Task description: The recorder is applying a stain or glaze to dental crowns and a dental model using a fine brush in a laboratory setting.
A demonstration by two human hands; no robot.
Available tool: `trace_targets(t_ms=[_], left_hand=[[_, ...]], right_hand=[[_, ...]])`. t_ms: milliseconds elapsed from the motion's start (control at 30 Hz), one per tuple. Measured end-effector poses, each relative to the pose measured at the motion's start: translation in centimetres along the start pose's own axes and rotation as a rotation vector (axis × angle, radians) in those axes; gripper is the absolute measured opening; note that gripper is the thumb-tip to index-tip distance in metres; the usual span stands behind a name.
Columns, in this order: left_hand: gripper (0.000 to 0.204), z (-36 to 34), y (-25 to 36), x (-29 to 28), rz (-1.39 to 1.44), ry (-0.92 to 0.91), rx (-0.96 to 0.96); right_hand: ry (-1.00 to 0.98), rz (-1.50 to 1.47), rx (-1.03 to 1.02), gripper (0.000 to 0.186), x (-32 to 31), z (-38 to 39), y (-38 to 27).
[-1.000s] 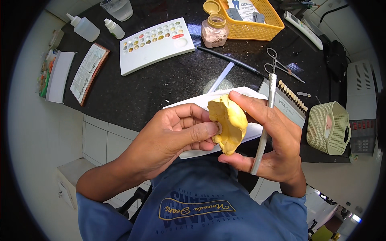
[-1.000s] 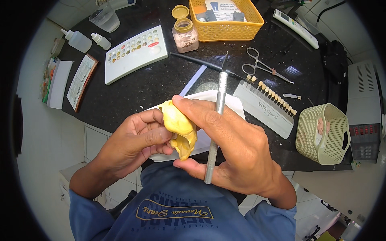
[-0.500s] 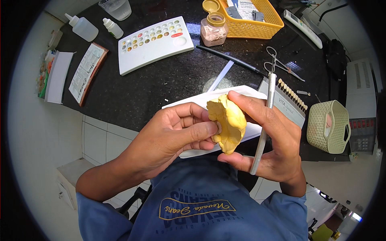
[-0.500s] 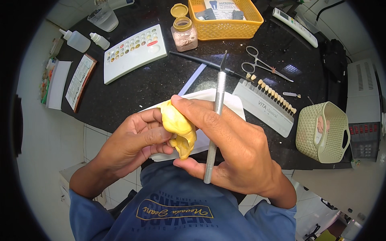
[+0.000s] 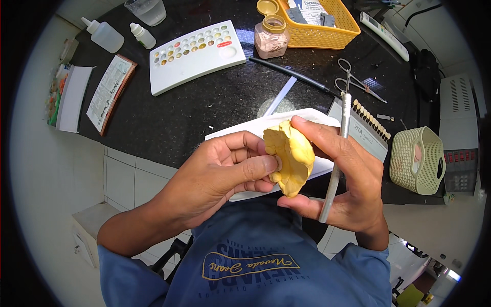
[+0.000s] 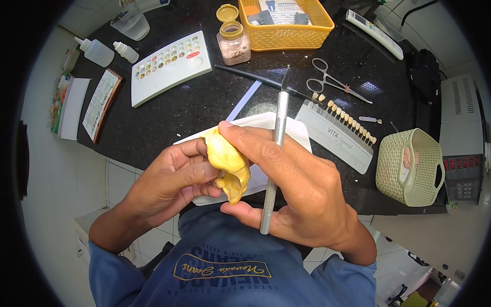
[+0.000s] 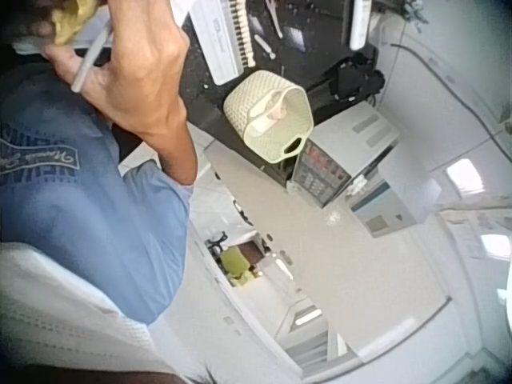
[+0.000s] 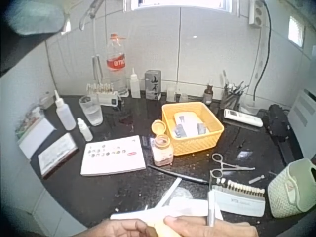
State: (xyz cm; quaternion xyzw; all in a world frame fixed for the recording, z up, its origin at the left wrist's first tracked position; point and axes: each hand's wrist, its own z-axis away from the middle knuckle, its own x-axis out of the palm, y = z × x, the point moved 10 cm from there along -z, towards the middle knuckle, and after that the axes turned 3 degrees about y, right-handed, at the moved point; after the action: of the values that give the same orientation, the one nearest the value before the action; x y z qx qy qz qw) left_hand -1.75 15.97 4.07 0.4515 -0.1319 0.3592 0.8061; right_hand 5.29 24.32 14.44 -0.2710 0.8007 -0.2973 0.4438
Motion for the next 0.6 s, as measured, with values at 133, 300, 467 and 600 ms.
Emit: trace_targets(t_ms=[133, 300, 467, 600], left_hand=[[0.025, 0.07, 0.05, 0.11, -0.009, 0.004, -0.008], [0.024, 0.18, -0.07, -0.07, -0.008, 0.002, -0.009], [0.024, 0.18, -0.07, 0.04, -0.013, -0.001, -0.013], [0.024, 0.2, -0.19, -0.08, -0.01, -0.004, -0.016]], right_hand=[[-0.002, -0.005, 0.002, 0.082, 0.1, 0.06, 0.03], [-0.005, -0.027, 0.009, 0.081, 0.2, 0.12, 0.01], [-0.008, -0.036, 0.016, 0.081, 0.27, 0.13, 0.08], [-0.013, -0.04, 0.036, 0.082, 0.38, 0.14, 0.11]])
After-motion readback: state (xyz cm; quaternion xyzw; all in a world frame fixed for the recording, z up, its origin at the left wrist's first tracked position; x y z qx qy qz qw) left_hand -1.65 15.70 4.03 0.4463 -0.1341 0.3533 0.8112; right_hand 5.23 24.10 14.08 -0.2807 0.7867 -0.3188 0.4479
